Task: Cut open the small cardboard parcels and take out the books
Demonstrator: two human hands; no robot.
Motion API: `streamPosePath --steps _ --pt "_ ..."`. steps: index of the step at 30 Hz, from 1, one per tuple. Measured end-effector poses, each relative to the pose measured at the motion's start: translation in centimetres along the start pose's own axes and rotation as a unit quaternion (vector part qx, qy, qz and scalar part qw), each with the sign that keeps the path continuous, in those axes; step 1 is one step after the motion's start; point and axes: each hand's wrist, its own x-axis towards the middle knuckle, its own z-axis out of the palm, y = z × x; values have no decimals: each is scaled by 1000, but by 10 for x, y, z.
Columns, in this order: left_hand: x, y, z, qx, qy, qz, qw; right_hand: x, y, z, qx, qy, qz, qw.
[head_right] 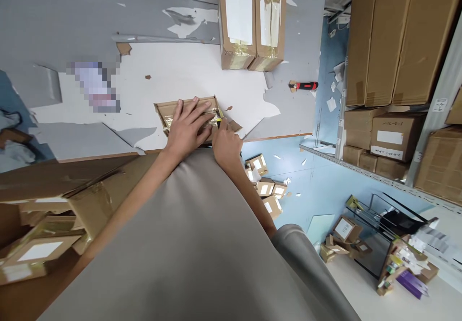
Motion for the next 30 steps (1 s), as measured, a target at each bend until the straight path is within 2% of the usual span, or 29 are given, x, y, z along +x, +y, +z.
streamPosePath --steps 5,10,12,15,19,22,24,25,27,30 --pt "-1 4 -3 8 9 -5 1000 -1 34 6 33 11 36 999" --pt "-14 -6 -13 12 12 -17 1000 20 76 16 121 164 17 979" --pt "-31 -20 -20 22 21 -29 999 42 90 22 125 179 46 975" --pt "-67 -47 -34 48 42 -61 996 84 103 37 114 128 85 981" --pt "-116 -72 -52 81 81 -105 988 129 103 59 108 59 78 989" --pt "-141 -75 -58 92 126 -137 978 142 94 68 101 79 52 990" --pt "-151 -73 -58 95 158 -167 969 142 81 72 116 108 9 987" --pt "-155 -71 -58 92 178 -187 962 140 72 75 143 103 -16 984" --pt "-162 -67 -59 74 226 -232 943 134 50 81 240 31 -66 968" --pt "-167 -63 -62 19 280 -300 912 121 17 93 400 -125 -111 901"
